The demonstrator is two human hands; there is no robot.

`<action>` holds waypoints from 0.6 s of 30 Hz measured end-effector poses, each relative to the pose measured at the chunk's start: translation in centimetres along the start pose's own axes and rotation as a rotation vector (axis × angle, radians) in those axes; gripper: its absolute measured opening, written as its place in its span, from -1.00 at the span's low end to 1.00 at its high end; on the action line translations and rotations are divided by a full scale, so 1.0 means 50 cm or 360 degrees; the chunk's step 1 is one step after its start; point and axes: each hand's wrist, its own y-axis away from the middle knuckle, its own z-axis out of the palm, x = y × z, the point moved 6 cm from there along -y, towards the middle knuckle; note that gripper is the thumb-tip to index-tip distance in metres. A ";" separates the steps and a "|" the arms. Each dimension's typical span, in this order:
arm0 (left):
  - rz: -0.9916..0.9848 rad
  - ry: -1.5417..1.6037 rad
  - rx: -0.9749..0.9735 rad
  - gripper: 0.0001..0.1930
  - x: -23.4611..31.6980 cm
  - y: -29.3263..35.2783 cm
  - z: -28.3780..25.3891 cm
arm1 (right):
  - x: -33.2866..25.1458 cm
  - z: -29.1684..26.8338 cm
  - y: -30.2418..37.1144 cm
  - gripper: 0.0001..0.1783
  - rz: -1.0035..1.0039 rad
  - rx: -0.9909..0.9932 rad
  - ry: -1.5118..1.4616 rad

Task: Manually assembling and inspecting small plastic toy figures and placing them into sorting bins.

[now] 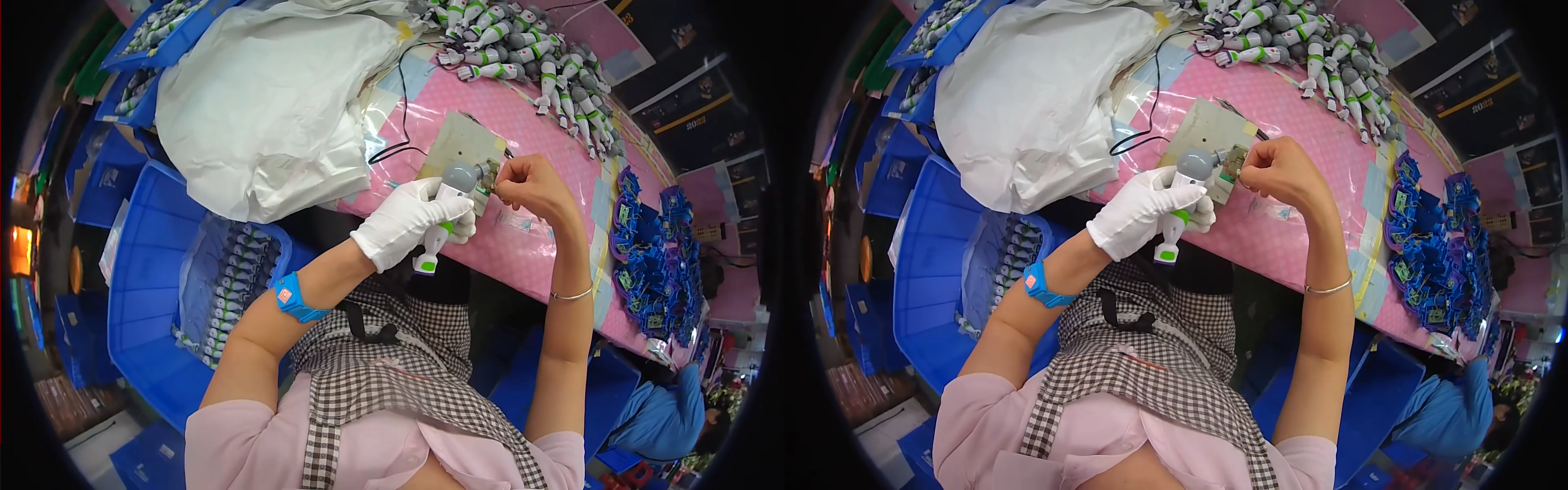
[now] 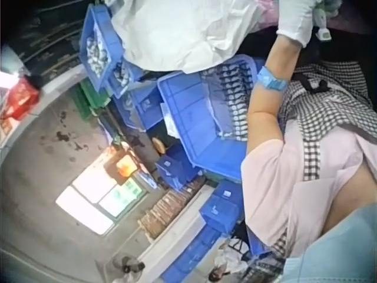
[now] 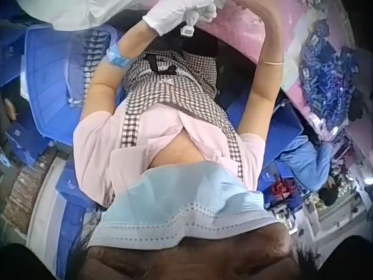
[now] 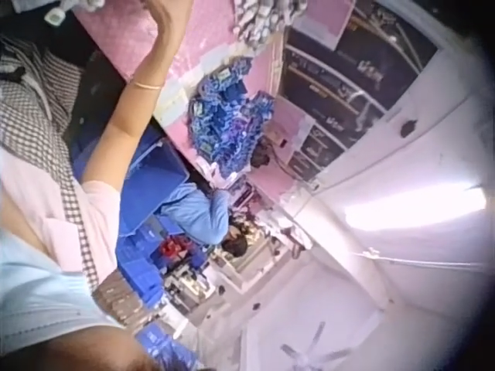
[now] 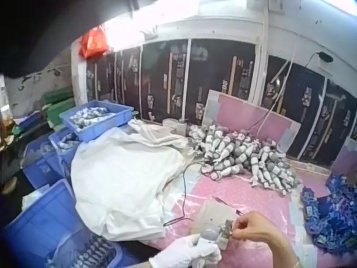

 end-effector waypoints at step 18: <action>0.0081 0.0037 0.0008 -0.76 -0.010 -0.013 -0.006 | -0.004 -0.001 -0.011 -0.86 0.0174 -0.0099 0.0099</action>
